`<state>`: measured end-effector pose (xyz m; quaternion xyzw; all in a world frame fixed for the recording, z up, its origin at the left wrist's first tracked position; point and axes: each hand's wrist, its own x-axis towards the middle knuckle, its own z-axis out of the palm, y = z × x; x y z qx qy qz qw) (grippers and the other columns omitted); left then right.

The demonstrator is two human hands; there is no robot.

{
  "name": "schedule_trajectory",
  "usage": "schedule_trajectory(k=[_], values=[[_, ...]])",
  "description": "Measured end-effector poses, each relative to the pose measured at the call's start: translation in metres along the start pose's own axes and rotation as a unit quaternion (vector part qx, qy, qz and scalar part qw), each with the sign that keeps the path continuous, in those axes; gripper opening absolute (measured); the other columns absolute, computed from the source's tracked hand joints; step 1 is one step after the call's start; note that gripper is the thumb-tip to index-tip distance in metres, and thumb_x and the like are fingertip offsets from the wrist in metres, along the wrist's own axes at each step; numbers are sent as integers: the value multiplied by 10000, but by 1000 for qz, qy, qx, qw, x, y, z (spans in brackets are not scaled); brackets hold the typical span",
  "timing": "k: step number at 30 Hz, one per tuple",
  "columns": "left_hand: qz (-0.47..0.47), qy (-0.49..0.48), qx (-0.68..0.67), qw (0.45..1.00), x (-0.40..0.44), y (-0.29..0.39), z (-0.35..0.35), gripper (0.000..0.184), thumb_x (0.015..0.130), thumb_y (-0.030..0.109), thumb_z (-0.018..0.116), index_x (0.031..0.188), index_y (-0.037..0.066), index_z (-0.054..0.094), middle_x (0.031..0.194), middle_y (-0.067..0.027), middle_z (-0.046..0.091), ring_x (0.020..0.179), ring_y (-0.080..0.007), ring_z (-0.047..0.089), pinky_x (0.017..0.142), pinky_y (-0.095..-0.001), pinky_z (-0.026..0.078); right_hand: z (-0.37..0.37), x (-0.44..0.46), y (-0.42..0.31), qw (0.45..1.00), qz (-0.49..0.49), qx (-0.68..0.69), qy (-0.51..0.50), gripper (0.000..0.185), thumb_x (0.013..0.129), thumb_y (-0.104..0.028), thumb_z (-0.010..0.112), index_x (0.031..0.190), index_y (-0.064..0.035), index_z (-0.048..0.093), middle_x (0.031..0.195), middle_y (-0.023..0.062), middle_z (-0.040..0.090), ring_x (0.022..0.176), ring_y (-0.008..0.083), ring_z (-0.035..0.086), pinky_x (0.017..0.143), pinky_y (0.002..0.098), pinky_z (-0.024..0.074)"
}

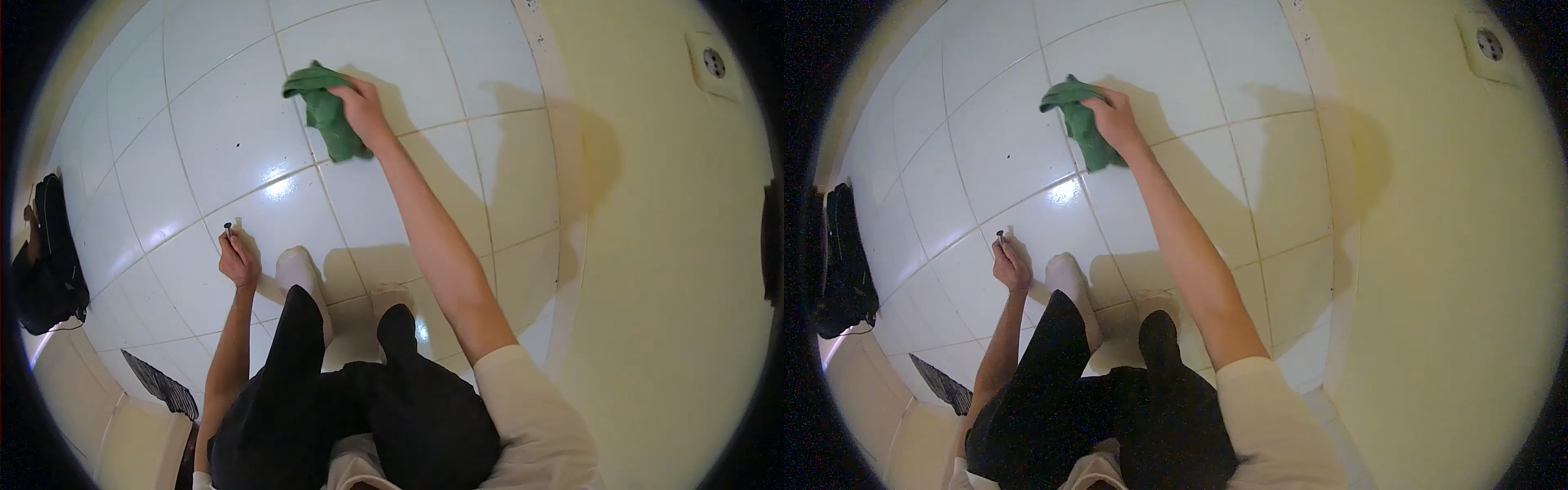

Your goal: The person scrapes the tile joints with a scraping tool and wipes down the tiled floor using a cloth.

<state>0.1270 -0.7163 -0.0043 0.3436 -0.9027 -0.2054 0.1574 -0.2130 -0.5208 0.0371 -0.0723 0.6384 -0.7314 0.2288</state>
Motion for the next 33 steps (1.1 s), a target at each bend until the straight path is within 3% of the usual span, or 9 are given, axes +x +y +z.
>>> schedule_trajectory(k=[4, 7, 11, 14, 17, 23, 27, 29, 33], values=[[-40, -34, 17, 998, -2, -4, -2, 242, 1054, 236, 409, 1068, 78, 592, 858, -131, 703, 707, -353, 679, 579, -439, 504, -50, -107, -19, 985, -7, 114, 130, 399, 899, -150, 594, 1230, 67, 646, 1100, 95, 694, 1021, 168, 611, 943, 300, 460], [-30, -16, 1, 999, -3, -6, 1, 252, 1054, 249, 408, 1080, 80, 594, 872, -133, 708, 709, -351, 681, 579, -445, 507, -91, -182, -20, 956, -24, -24, 292, 367, 931, -127, 559, 1238, 58, 634, 1143, 103, 674, 1028, 187, 612, 946, 335, 469], [-29, -16, 4, 999, -2, 0, -2, 307, 1063, 305, 381, 1073, 71, 580, 826, -161, 682, 704, -373, 672, 592, -467, 497, -122, -219, 4, 867, -4, -186, 462, 408, 977, -148, 543, 1333, 50, 563, 1200, 141, 669, 1057, 238, 635, 930, 371, 486], [-28, -18, 7, 999, -2, 3, -3, 290, 1063, 281, 390, 1081, 67, 584, 826, -160, 682, 699, -362, 674, 583, -453, 495, -138, -199, 36, 771, -30, -441, 458, 474, 961, -179, 571, 1384, 28, 519, 1249, 191, 648, 1076, 327, 649, 929, 411, 492], [-44, -30, 9, 999, -1, 1, -3, 271, 1059, 262, 406, 1082, 68, 593, 828, -155, 685, 690, -356, 671, 577, -441, 494, -148, -137, 33, 758, -24, -505, 412, 537, 914, -161, 604, 1408, 16, 487, 1248, 217, 614, 1111, 412, 606, 908, 464, 498], [-52, -25, 7, 998, -2, -3, -1, 259, 1048, 252, 424, 1066, 68, 606, 829, -145, 690, 667, -356, 662, 572, -439, 494, -159, 49, -28, 730, 54, -560, 387, 572, 912, -257, 577, 1386, 48, 479, 1189, 220, 639, 1013, 417, 650, 843, 507, 531], [-57, -41, -9, 997, -4, -9, -3, 239, 1033, 221, 442, 1069, 50, 605, 832, -143, 693, 665, -348, 665, 573, -427, 500, -175, 153, -44, 680, 13, -615, 398, 552, 907, -293, 589, 1312, 74, 520, 1091, 231, 680, 943, 413, 688, 800, 511, 552], [-62, -55, -9, 997, -5, -14, -4, 231, 1023, 202, 451, 1075, 38, 605, 835, -141, 694, 664, -342, 667, 573, -419, 502, -178, 193, -62, 691, 10, -614, 380, 497, 900, -290, 599, 1241, 68, 556, 1096, 230, 689, 963, 402, 690, 807, 502, 554], [-44, -57, -22, 997, -7, -23, -3, 243, 1006, 193, 464, 1096, 17, 605, 831, -140, 696, 657, -329, 668, 573, -408, 508, -191, 278, -71, 694, -42, -657, 291, 446, 873, -374, 628, 1191, -60, 638, 1106, 181, 706, 972, 362, 698, 849, 488, 549]])
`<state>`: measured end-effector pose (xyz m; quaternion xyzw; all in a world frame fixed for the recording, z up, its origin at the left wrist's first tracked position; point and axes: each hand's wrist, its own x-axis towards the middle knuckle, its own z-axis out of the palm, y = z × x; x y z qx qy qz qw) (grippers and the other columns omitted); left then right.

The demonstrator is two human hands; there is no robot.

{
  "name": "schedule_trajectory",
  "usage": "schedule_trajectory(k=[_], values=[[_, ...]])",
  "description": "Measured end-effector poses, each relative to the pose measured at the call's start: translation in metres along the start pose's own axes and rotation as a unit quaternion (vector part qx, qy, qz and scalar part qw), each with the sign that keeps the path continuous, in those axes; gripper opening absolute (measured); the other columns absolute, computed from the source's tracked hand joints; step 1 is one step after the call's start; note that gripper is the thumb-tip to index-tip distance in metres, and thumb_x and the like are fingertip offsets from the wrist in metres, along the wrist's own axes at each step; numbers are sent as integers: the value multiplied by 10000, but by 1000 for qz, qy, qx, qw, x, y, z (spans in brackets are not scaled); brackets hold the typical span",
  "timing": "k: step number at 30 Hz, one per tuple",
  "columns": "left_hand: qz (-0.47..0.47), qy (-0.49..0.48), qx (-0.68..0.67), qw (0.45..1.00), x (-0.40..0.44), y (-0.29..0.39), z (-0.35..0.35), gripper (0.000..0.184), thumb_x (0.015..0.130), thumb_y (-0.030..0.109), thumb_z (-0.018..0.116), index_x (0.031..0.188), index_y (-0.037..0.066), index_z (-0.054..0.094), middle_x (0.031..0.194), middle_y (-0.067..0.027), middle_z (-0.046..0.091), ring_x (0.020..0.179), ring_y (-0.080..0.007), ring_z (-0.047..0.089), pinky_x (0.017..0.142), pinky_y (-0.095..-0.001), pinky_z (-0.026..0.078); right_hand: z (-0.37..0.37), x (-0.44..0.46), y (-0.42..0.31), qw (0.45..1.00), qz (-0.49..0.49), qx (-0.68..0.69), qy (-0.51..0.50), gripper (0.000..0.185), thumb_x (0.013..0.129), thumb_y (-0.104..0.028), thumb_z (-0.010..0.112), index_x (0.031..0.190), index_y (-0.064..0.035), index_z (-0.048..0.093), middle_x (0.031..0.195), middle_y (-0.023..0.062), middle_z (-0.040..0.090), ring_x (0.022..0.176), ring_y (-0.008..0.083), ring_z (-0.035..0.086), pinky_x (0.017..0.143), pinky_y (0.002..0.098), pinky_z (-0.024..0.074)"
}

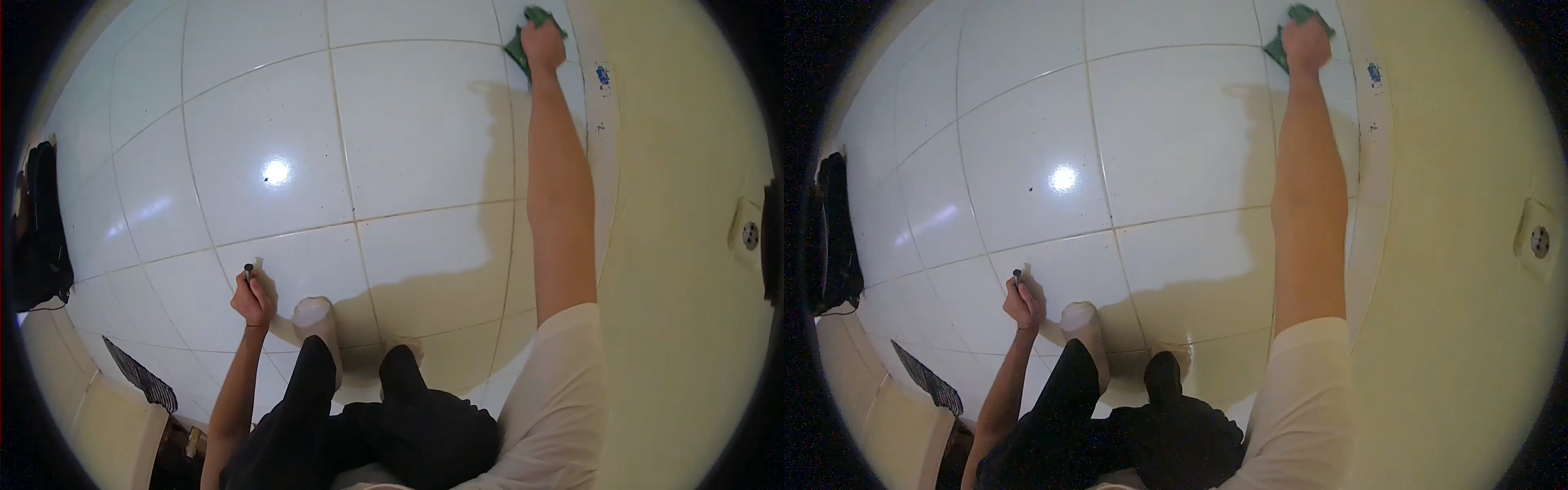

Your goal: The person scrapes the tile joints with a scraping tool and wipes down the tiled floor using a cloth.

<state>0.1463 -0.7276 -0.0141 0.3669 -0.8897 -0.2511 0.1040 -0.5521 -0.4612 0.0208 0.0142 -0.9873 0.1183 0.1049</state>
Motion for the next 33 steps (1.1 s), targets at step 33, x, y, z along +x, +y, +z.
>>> schedule_trajectory(k=[33], values=[[4, 20, 40, 999, 2, 14, 0, 231, 1036, 220, 463, 1130, 73, 613, 757, -135, 661, 621, -338, 644, 549, -423, 484, -50, -383, -146, 754, -12, 628, -192, 455, 846, -91, 588, 1293, -9, 619, 1187, 175, 686, 1115, 309, 645, 979, 388, 487]])
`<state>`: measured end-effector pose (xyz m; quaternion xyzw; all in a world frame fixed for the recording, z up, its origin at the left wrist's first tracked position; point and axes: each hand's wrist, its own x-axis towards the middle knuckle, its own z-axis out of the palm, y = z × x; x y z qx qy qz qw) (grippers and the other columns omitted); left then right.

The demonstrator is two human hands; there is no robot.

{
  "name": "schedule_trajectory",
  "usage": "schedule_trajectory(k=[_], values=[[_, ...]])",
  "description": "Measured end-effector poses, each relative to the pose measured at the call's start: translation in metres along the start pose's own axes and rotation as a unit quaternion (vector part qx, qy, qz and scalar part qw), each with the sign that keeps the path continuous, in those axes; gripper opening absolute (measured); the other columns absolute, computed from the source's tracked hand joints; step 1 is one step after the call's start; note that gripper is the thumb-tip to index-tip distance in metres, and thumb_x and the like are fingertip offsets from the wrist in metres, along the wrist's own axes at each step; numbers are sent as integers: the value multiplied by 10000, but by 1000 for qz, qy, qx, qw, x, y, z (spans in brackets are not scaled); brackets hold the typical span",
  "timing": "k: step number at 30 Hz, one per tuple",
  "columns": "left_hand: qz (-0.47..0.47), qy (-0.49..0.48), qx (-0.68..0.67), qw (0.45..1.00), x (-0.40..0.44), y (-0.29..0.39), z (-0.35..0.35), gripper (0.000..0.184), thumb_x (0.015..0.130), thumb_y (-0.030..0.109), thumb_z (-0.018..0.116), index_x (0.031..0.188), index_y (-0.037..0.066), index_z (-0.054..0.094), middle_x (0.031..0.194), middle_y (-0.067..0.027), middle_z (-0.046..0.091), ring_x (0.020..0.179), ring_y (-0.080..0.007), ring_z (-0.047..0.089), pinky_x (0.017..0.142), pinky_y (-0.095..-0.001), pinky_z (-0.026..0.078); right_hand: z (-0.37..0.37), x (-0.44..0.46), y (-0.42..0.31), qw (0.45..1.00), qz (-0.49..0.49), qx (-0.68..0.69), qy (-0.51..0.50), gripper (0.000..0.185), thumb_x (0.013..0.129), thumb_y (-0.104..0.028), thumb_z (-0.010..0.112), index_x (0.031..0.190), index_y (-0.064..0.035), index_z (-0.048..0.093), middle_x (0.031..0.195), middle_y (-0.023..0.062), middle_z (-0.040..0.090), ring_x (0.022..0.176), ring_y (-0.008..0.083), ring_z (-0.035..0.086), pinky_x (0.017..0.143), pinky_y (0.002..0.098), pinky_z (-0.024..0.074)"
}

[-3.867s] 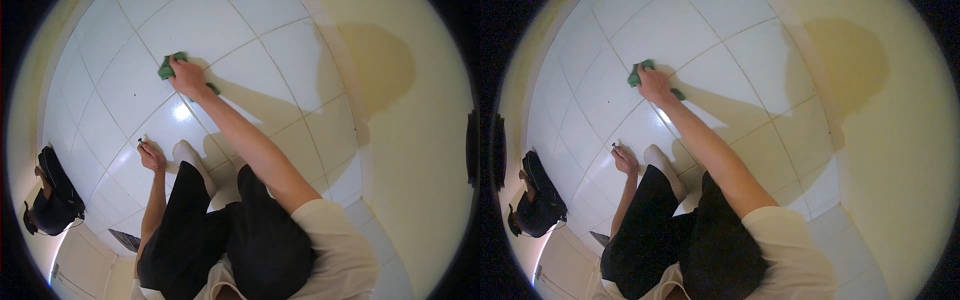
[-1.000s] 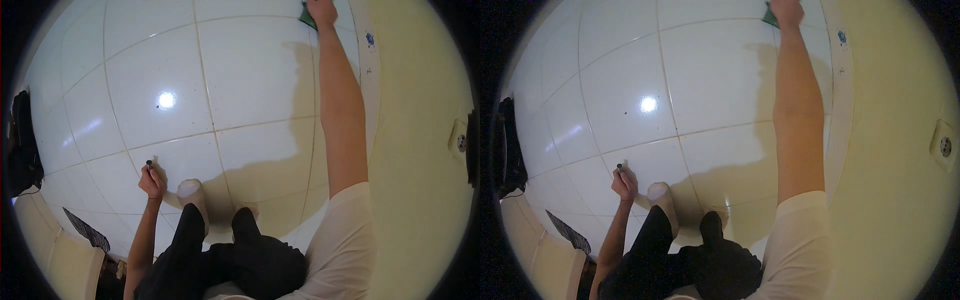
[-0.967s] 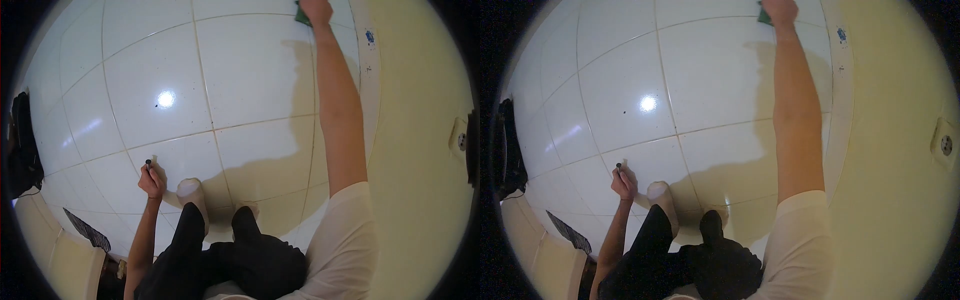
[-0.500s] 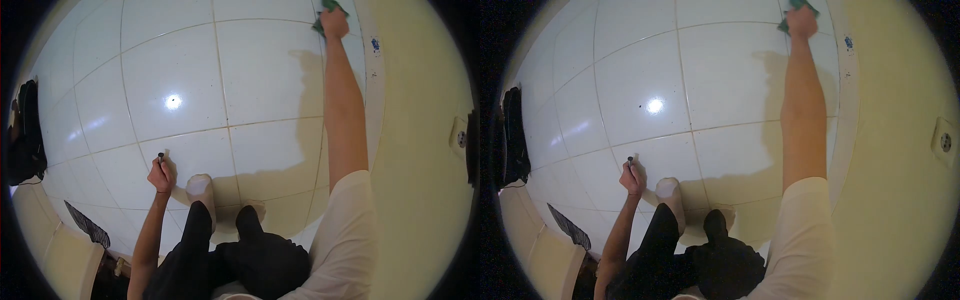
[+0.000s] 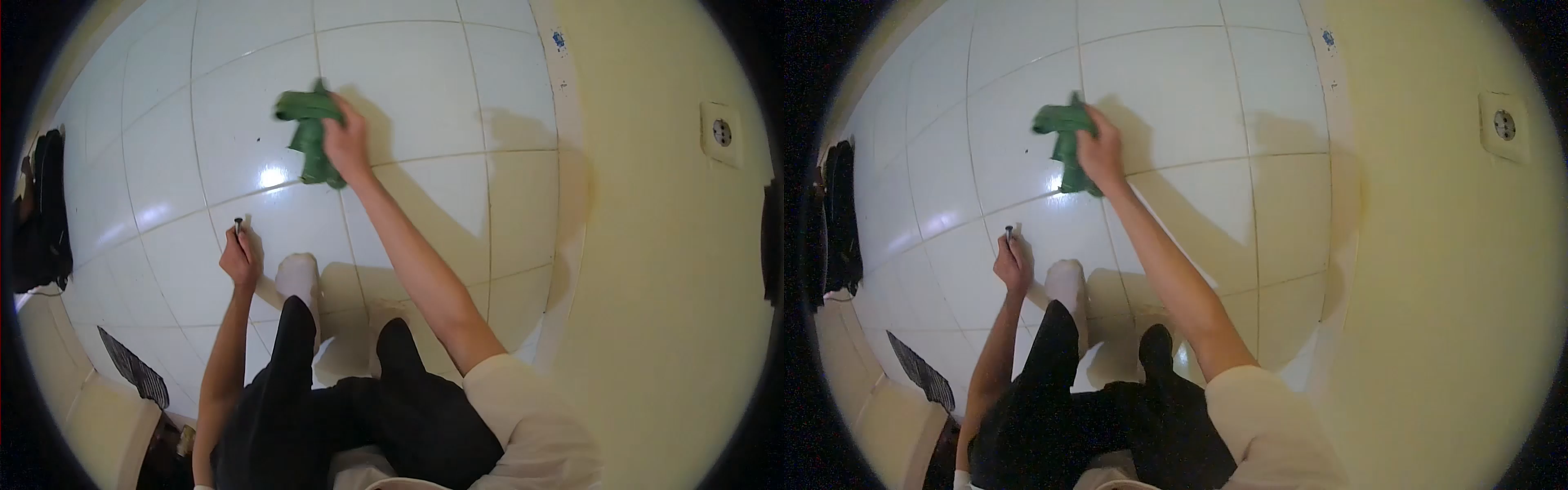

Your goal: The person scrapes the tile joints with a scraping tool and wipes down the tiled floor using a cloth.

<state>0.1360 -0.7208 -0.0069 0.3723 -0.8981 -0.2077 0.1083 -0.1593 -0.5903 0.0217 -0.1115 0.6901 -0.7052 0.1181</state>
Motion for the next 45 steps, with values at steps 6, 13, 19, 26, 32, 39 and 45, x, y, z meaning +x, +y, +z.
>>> schedule_trajectory(k=[6, 13, 19, 26, 32, 39, 45], values=[[9, 5, 2, 1000, 1, -1, 3, 290, 1056, 293, 414, 1153, 89, 596, 752, -150, 659, 633, -346, 656, 574, -456, 490, -171, -87, -34, 961, 45, -156, 226, 391, 911, -86, 539, 1265, 55, 627, 1154, 131, 687, 1051, 234, 634, 957, 361, 483], [-29, -33, 2, 999, 3, -3, 0, 319, 1055, 322, 416, 1186, 91, 593, 798, -167, 679, 696, -366, 676, 608, -452, 509, -260, 21, 19, 807, 40, -489, 328, 431, 902, -223, 600, 1276, -8, 610, 1166, 188, 681, 1066, 395, 638, 896, 471, 501], [-47, -39, -26, 998, 5, 4, -7, 264, 1050, 270, 439, 1131, 89, 614, 828, -157, 685, 692, -355, 657, 617, -445, 501, -198, 174, 25, 821, -48, -522, 229, 445, 874, -279, 647, 1262, -61, 631, 1153, 185, 687, 1047, 397, 654, 881, 498, 518], [-56, -41, -9, 998, 2, 4, -7, 283, 1054, 288, 430, 1150, 90, 608, 808, -154, 676, 698, -358, 654, 622, -444, 499, 3, 84, 21, 871, -168, -440, -138, 502, 822, -255, 684, 1286, -93, 581, 1157, 142, 664, 1053, 346, 643, 860, 487, 525], [-40, -19, -16, 999, 2, 0, -1, 309, 1054, 302, 419, 1169, 85, 608, 796, -167, 668, 699, -363, 656, 623, -455, 499, 49, 50, -11, 974, 22, -172, -143, 400, 858, -263, 630, 1199, -60, 677, 1095, 182, 697, 1056, 335, 655, 951, 453, 488], [1, 34, -31, 999, 3, -1, 4, 235, 1025, 246, 486, 1133, 94, 630, 762, -135, 671, 639, -330, 652, 577, -426, 503, -206, 40, 3, 995, 58, 9, 83, 399, 984, -326, 512, 1150, 12, 645, 1051, 108, 652, 942, 235, 632, 857, 392, 534], [6, 23, -24, 999, 5, -3, 4, 211, 1019, 234, 499, 1119, 100, 627, 734, -122, 663, 623, -305, 652, 569, -414, 505, -339, -9, -10, 868, 92, -318, 369, 432, 969, -309, 525, 1150, 57, 667, 1028, 178, 713, 908, 356, 685, 808, 470, 534]])
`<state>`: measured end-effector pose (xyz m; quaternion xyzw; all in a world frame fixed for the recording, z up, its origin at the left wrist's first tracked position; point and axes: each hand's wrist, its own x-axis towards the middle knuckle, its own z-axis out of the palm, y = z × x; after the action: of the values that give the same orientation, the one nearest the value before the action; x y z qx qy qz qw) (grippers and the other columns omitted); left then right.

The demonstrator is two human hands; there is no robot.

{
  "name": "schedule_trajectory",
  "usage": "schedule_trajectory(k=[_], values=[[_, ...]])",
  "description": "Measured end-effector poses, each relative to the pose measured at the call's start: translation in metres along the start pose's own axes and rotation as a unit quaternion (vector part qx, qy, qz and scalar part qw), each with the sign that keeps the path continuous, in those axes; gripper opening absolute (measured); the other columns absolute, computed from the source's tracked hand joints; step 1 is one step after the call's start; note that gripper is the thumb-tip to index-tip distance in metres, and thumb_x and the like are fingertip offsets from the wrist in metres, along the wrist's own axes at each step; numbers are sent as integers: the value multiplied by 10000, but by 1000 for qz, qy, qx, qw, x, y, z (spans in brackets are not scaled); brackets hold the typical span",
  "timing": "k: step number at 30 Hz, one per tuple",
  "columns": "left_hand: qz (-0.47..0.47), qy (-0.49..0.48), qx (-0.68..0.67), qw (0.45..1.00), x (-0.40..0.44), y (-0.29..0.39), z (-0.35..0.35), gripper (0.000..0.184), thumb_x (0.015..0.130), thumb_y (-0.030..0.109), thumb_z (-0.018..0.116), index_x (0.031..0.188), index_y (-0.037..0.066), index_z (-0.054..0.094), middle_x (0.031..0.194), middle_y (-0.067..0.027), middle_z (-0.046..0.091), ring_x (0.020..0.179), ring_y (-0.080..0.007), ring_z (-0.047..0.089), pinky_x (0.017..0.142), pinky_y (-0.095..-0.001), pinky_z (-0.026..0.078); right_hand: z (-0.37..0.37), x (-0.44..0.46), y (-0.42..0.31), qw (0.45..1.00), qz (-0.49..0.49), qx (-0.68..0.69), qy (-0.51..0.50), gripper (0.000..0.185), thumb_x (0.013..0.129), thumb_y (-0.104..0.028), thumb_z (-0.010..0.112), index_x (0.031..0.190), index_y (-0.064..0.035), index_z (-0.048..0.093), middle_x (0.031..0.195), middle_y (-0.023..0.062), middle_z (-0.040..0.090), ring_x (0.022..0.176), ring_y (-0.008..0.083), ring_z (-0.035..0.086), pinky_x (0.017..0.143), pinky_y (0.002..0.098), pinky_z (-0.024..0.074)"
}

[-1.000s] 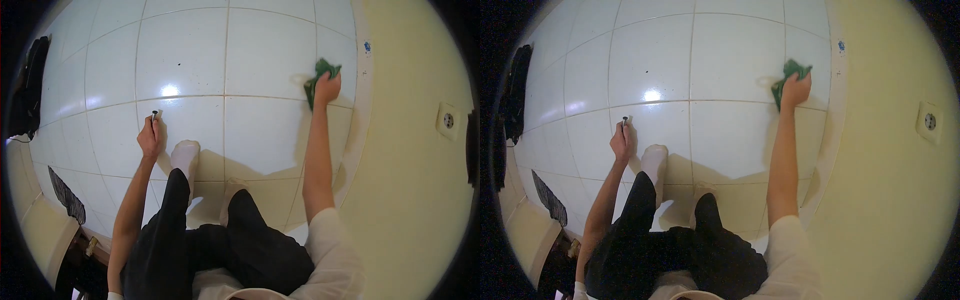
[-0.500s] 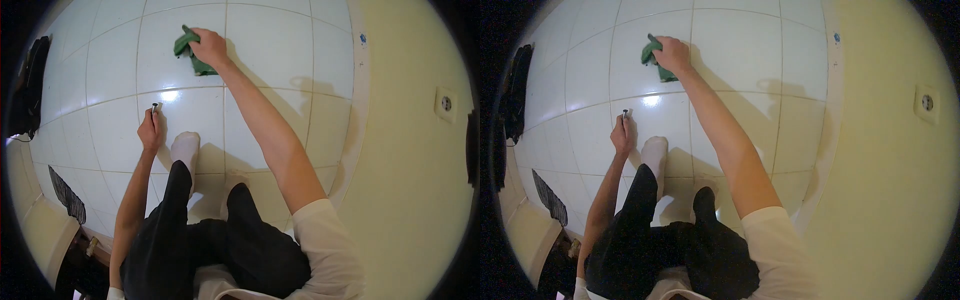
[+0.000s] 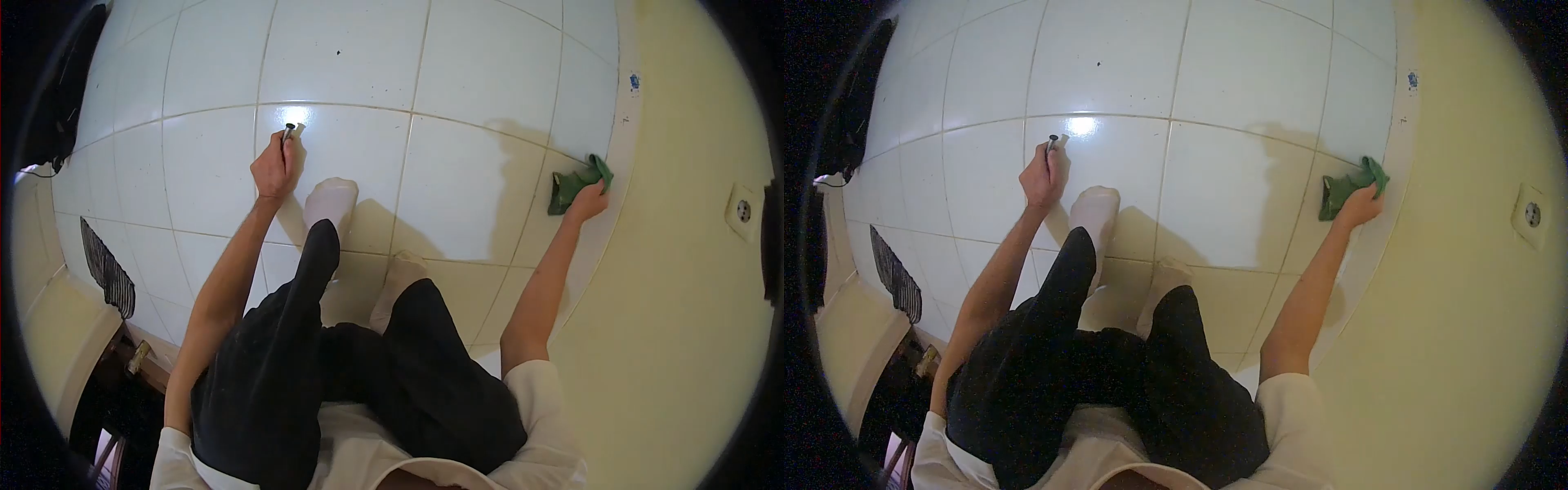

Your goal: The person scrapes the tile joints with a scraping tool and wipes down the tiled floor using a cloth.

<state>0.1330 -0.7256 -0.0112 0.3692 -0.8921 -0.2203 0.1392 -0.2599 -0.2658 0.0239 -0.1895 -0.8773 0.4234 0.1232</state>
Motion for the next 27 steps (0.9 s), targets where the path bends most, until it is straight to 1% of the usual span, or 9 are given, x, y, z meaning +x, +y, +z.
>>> schedule_trajectory(k=[5, 12, 14, 16, 21, 22, 24, 26, 27], values=[[-11, -20, -10, 1000, -2, -1, 0, 272, 1036, 274, 456, 1148, 89, 621, 795, -149, 684, 693, -331, 676, 634, -435, 519, 47, -40, 7, 956, -95, -268, 73, 488, 928, -326, 602, 1327, -45, 584, 1134, 225, 689, 1006, 427, 658, 839, 537, 507], [-3, -10, 5, 1000, -2, -1, 1, 233, 1033, 245, 473, 1126, 96, 625, 783, -126, 678, 647, -310, 651, 597, -393, 506, 174, -182, -102, 934, -263, -158, -181, 508, 805, -190, 667, 1299, -83, 611, 957, 178, 696, 833, 386, 673, 738, 518, 525], [-28, -11, -15, 999, -1, -1, 1, 242, 1040, 253, 461, 1132, 97, 621, 778, -130, 675, 647, -296, 652, 600, -387, 503, 209, -251, -118, 880, -395, -93, -247, 529, 772, -103, 668, 1297, -89, 601, 1074, 142, 670, 956, 329, 663, 726, 467, 536], [-69, -11, -68, 995, -4, 0, -2, 243, 1049, 247, 449, 1126, 87, 614, 752, -113, 652, 627, -256, 627, 591, -369, 487, 239, -310, -142, 845, -433, -59, -307, 568, 776, -192, 731, 1320, -111, 586, 974, 105, 658, 849, 319, 661, 718, 466, 546], [-114, 100, -219, 964, -7, -23, 0, 221, 1068, 191, 423, 1066, 36, 581, 668, -2, 489, 579, -89, 444, 544, -284, 389, 261, -349, -195, 841, -164, 214, -469, 347, 868, -178, 647, 1184, -36, 669, 971, 127, 720, 797, 286, 685, 729, 402, 533], [-123, 109, -233, 958, -12, -27, -3, 216, 1069, 180, 420, 1056, 31, 576, 670, 10, 465, 583, -78, 416, 540, -274, 371, 257, -338, -196, 808, -51, 296, -506, 375, 872, -205, 620, 1167, 24, 657, 1012, 223, 703, 860, 308, 673, 808, 431, 523], [-142, 137, -267, 943, -15, -32, -9, 208, 1071, 159, 415, 1036, 20, 566, 674, 32, 415, 591, -55, 361, 533, -253, 335, 233, -302, -183, 812, 91, 324, -476, 365, 903, -241, 584, 1107, 49, 670, 1005, 156, 686, 931, 257, 625, 849, 415, 499], [-156, 142, -261, 942, -23, -43, -14, 214, 1072, 174, 417, 1045, 25, 569, 681, 32, 430, 598, -50, 366, 535, -247, 326, 186, -248, -153, 737, 241, 419, -473, 340, 925, -300, 563, 1053, -3, 666, 963, 70, 628, 911, 208, 591, 866, 369, 494], [-162, 147, -265, 939, -26, -56, -15, 215, 1072, 177, 419, 1048, 24, 568, 682, 32, 429, 598, -50, 363, 536, -247, 325, 160, -219, -127, 772, 189, 426, -432, 334, 936, -306, 556, 1069, -17, 658, 984, 70, 630, 905, 202, 600, 856, 378, 508]])
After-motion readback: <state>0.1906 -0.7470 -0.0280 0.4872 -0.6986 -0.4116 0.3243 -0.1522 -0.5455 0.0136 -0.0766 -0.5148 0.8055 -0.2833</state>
